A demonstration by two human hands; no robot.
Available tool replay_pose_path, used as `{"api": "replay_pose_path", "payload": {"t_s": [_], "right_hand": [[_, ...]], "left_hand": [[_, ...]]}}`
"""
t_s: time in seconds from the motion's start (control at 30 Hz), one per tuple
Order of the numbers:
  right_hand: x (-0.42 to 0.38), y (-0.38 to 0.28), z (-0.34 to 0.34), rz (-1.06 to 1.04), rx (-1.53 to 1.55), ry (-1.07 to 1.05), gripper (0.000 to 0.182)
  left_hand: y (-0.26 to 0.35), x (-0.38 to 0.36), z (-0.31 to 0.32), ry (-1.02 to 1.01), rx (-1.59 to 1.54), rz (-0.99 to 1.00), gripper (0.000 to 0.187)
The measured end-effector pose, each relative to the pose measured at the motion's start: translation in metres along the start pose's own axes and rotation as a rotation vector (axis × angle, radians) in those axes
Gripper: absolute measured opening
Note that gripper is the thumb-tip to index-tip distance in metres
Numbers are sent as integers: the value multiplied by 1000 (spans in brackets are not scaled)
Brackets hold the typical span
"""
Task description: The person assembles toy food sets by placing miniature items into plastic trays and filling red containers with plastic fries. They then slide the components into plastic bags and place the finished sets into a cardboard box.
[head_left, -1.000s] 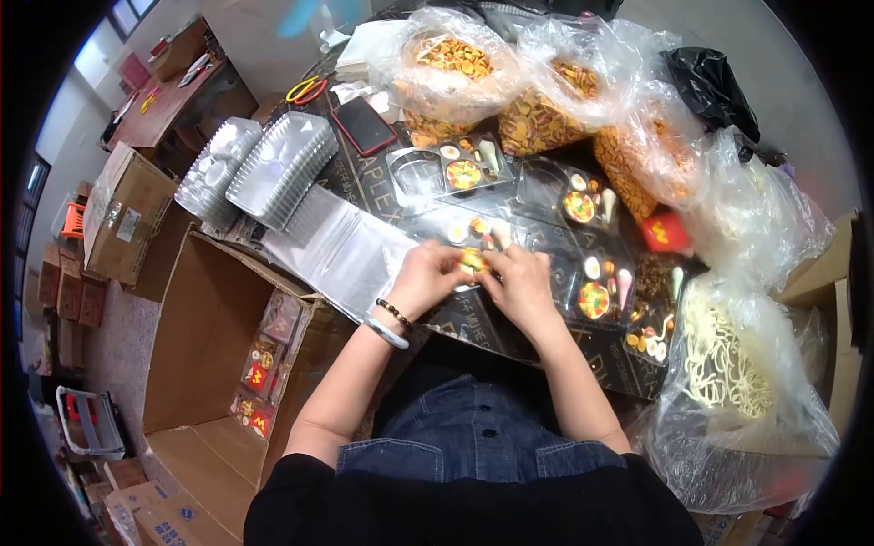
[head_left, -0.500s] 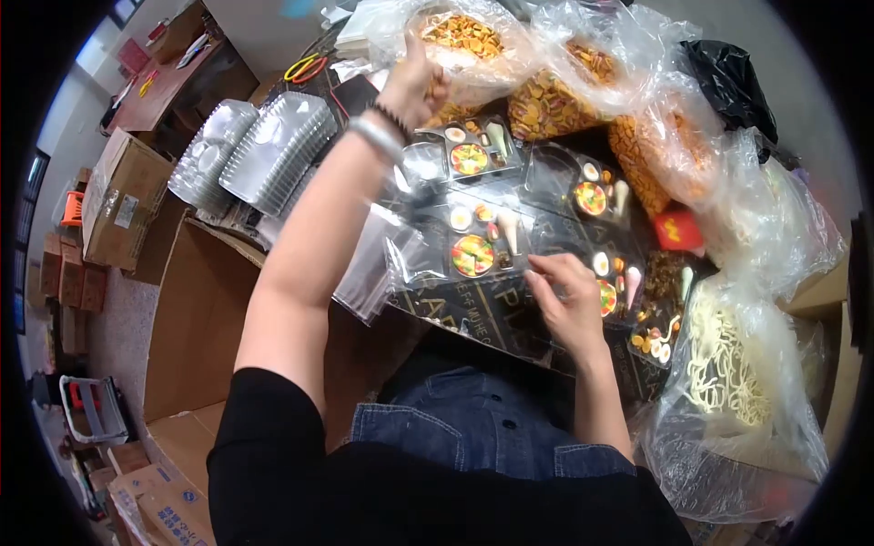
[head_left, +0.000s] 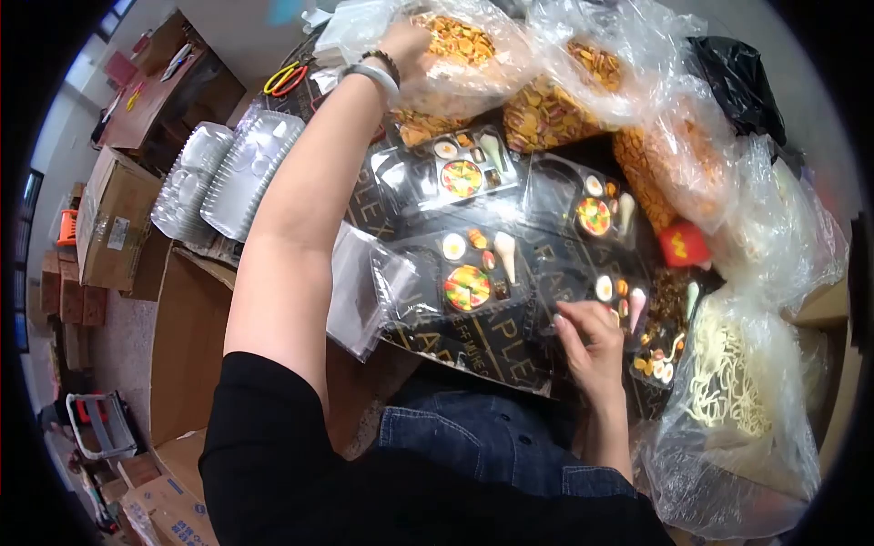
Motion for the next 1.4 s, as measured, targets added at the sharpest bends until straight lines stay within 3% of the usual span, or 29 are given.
{"api": "replay_pose_path", "payload": {"t_s": [0.03,0.1,0.17,0.2,0.27,0.3,0.37,0.5,0.67,0.73,0.83,0.9,0.93,1.0,1.03,1.07,1.1,1.17,1.2,1.23,1.3,1.4], "right_hand": [[2,1,5,-37,-33,-10,16],[5,-1,10,-63,-49,-40,15],[8,-6,11,-104,-64,-49,16],[9,-11,8,-151,-89,-21,16],[10,-13,3,-165,-71,-6,17],[9,-14,-1,-179,-101,24,17],[5,-13,-9,-112,-101,20,14],[-1,0,-24,-89,-160,74,15],[-3,18,-33,-60,-89,109,14],[-2,24,-36,-69,-120,145,15],[-1,33,-46,-89,-156,169,13],[1,38,-63,-58,-156,240,12],[0,54,-73,94,-79,264,14],[11,76,-112,73,-201,458,14],[21,95,-131,124,-260,482,15],[32,109,-148,111,-396,516,16],[47,123,-161,120,-561,465,18],[75,149,-175,191,-743,381,21],[88,165,-177,280,-768,302,23],[101,183,-178,362,-793,220,25],[123,226,-177,386,-799,149,27],[140,247,-177,388,-736,50,30]], "left_hand": [[-8,6,-10,-9,178,69,32],[-36,23,14,-206,-427,-481,30],[-12,33,13,-601,232,-190,32],[-47,44,43,-458,-105,-486,37],[-26,36,6,23,40,-412,44],[-31,52,14,-250,227,-343,51],[-70,67,67,-361,260,-330,54],[-113,70,98,-385,75,-317,57],[-142,52,125,-574,-180,-419,62],[-122,54,109,-224,-121,-371,57],[-58,62,63,-424,-9,-426,39],[-67,67,74,-293,-206,-446,38],[-37,59,50,-333,-256,-529,39],[-35,61,63,-346,-566,-621,41],[-63,70,100,-250,-824,-574,46],[-51,64,79,-214,-641,-662,48],[-38,60,54,-175,-454,-742,50],[-88,69,89,-72,-557,-727,53],[-92,68,93,-26,-662,-719,53],[-51,53,40,-11,-497,-740,45],[-49,40,28,-19,-438,-541,40],[-63,17,25,143,-430,-510,31]]}}
Point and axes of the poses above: each hand's wrist, its own x-axis towards the middle knuckle, its own z-axis out of the palm, y = z × x, the point moved 5 cm from there along x, towards the middle knuckle, and after that the axes turned 7 degrees about -x, right-handed, at the moved point
